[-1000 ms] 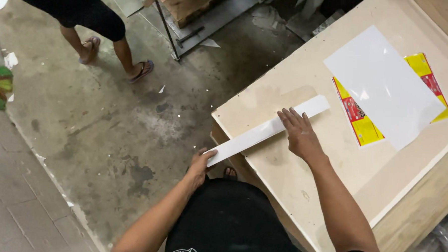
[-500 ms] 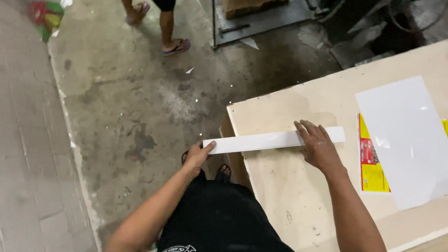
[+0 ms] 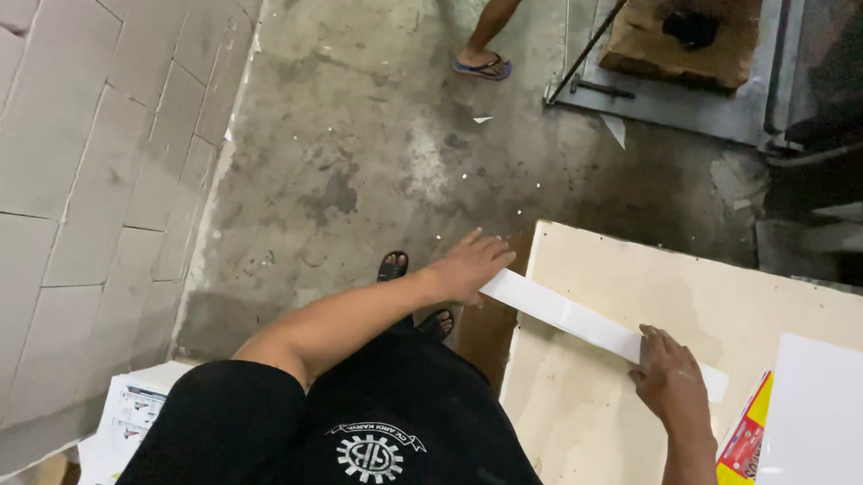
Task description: Folding strips of printed labels at a printing station.
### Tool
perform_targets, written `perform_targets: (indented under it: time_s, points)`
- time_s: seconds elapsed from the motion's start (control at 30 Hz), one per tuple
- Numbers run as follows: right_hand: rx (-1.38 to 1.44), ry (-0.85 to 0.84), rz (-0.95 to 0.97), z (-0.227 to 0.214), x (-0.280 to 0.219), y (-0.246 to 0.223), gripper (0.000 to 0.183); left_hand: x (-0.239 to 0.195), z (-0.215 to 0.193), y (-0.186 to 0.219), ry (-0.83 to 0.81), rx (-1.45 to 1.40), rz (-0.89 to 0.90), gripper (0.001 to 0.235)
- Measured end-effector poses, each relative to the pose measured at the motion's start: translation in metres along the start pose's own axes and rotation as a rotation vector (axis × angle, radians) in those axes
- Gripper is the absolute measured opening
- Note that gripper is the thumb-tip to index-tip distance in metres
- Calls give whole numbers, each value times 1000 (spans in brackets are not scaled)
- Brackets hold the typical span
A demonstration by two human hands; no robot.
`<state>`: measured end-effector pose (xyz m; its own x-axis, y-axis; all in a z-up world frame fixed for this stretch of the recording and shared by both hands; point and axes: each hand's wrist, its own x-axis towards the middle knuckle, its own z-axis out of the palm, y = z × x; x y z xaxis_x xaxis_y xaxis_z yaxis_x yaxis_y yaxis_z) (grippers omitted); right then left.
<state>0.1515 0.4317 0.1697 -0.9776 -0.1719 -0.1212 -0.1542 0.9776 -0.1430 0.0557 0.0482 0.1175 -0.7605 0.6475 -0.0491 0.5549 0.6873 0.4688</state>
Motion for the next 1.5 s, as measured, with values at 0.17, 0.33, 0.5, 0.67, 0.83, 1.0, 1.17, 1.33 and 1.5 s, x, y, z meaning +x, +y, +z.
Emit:
perform_targets:
  time_s: [0.17, 0.33, 0.5, 0.67, 0.83, 1.0, 1.17, 1.33, 1.5]
  points:
    - [-55, -34, 25, 22, -2, 22, 67, 8, 41, -4, -74, 206, 137, 64]
    - [20, -39, 82, 19, 0, 22, 56, 8, 50, -10, -87, 102, 92, 20]
    - [-9, -98, 60, 3, 4, 15, 60, 6, 19, 10, -47, 165, 99, 33]
    - [-24, -91, 56, 9, 4, 24, 68, 7, 31, 8, -7, 199, 97, 44]
    - [-51, -125, 76, 7, 5, 26, 51, 6, 43, 0, 38, 126, 114, 34]
    - [-1, -78, 51, 8, 5, 31, 47, 9, 47, -2, 32, 124, 128, 34]
    - [40, -87, 69, 25, -10, 53, 43, 9, 44, 18, -8, 56, 163, 41]
    - [72, -29, 61, 24, -19, 77, 47, 20, 73, 33, -12, 142, 206, 31]
    - [16, -84, 121, 21, -34, 83, 44, 15, 65, 59, -178, 180, 166, 46]
